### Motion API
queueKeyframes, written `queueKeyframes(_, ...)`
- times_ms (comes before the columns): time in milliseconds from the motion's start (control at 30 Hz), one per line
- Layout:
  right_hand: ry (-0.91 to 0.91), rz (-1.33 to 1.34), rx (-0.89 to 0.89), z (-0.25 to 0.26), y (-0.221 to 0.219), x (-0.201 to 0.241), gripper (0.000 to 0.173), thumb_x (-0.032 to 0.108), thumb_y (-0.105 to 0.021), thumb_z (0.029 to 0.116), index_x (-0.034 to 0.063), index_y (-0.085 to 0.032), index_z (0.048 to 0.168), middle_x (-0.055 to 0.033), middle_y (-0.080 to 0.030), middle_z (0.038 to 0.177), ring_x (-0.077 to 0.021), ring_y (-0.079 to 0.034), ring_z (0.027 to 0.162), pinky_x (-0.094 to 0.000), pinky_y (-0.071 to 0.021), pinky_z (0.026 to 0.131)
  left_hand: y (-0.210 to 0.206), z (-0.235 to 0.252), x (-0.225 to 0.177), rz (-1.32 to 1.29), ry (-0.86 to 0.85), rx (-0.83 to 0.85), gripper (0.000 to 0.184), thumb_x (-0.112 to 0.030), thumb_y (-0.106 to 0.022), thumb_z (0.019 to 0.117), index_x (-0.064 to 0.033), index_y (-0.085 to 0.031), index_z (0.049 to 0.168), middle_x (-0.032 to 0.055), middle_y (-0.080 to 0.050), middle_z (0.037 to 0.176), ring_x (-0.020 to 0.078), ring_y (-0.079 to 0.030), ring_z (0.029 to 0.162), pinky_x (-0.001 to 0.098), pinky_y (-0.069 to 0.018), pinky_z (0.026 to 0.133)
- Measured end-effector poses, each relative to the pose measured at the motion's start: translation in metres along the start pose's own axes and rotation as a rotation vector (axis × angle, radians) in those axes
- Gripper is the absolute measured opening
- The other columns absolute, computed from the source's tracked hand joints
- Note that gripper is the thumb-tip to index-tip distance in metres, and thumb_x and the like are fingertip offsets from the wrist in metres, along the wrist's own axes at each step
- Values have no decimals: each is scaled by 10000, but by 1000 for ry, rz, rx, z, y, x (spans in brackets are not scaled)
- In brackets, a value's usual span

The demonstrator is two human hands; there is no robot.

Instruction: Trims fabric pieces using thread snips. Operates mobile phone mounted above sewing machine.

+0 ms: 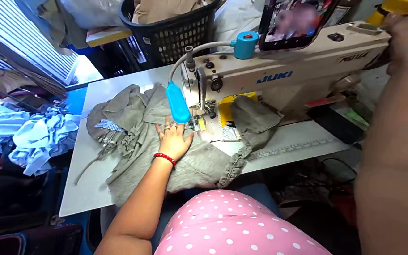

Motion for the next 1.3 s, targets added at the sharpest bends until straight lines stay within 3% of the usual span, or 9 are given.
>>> queueKeyframes(167, 210, 225, -154, -4, -6, -15, 427, 295, -378, 1102, -20, -551, 1332, -83, -630, 1275, -69, -597, 1157, -264, -475, 1026, 9, -27, 35, 26, 54, -40, 713, -590, -381, 1013, -168, -403, 1587, 151, -294, 1674, 401, -173, 1568, 739, -63, 1193)
queueKeyframes(300, 284, 433, -200, -17, -9, -22, 446, 232, -320, 1119, -71, -470, 1410, -138, -589, 1367, -138, -575, 1276, -307, -460, 1115, 9, -67, 38, 58, 31, -42, 727, -600, -315, 1017, -181, -365, 1609, 182, -274, 1676, 448, -163, 1560, 772, -69, 1171)
queueKeyframes(467, -40, -134, -287, -31, 13, 3, 491, 326, -393, 1076, 27, -545, 1435, -186, -565, 1441, -237, -514, 1371, -364, -368, 1169, 12, -108, 33, 65, 11, -80, 728, -606, -284, 1012, -174, -425, 1581, 225, -340, 1636, 494, -241, 1525, 785, -94, 1157)
queueKeyframes(600, 258, -162, -446, -135, 14, 65, 559, 288, -494, 1047, -125, -474, 1422, -343, -517, 1401, -391, -517, 1318, -398, -408, 1142, 11, -114, 36, 64, 93, -74, 718, -607, -301, 1020, -173, -428, 1578, 208, -323, 1649, 472, -218, 1539, 776, -74, 1166)
queueKeyframes(767, 580, -315, 269, -261, -124, 80, 674, 436, -671, 966, 83, -479, 1508, -284, -496, 1461, -525, -462, 1340, -695, -399, 1058, 21, -108, 30, 88, 98, -136, 601, -523, -413, 1029, -183, -527, 1513, 188, -452, 1579, 449, -326, 1505, 781, -65, 1162)
queueKeyframes(833, 591, -364, 411, -276, -154, 66, 445, 290, -701, 976, 84, -637, 1365, -256, -596, 1354, -526, -527, 1260, -731, -430, 970, 29, -104, 23, 67, -33, -210, 446, -400, -504, 1027, -161, -668, 1366, 175, -554, 1491, 414, -424, 1455, 718, -167, 1188)
queueKeyframes(1000, 439, -515, 280, -254, -123, 64, 269, 27, -515, 1016, -12, -705, 1204, -338, -638, 1203, -560, -596, 1142, -740, -434, 952, 32, -95, 13, -72, -142, -237, 241, -234, -609, 1005, -78, -764, 1104, 140, -709, 1194, 342, -631, 1203, 545, -502, 1001)
queueKeyframes(1133, 303, -610, 161, -231, -89, 58, 262, 28, -562, 976, -31, -703, 1189, -372, -566, 1292, -611, -490, 1232, -785, -375, 944, 35, -94, 14, 18, -89, -205, 223, -204, -584, 1029, -41, -733, 1063, 188, -706, 1073, 390, -664, 1102, 566, -530, 919)
queueKeyframes(1300, 680, -381, 406, -293, -147, 106, 244, 82, -608, 995, 19, -722, 1202, -213, -672, 1252, -427, -619, 1195, -611, -502, 1003, 31, -90, 20, -22, 24, -82, 293, -239, -520, 1040, -30, -713, 1111, 218, -699, 1143, 416, -649, 1154, 607, -503, 961)
Point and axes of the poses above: each hand's wrist, its own z-axis towards the middle knuckle, its own y-axis out of the back of the hand, x = y × z, the point moved 9 cm from there along z, towards the middle knuckle
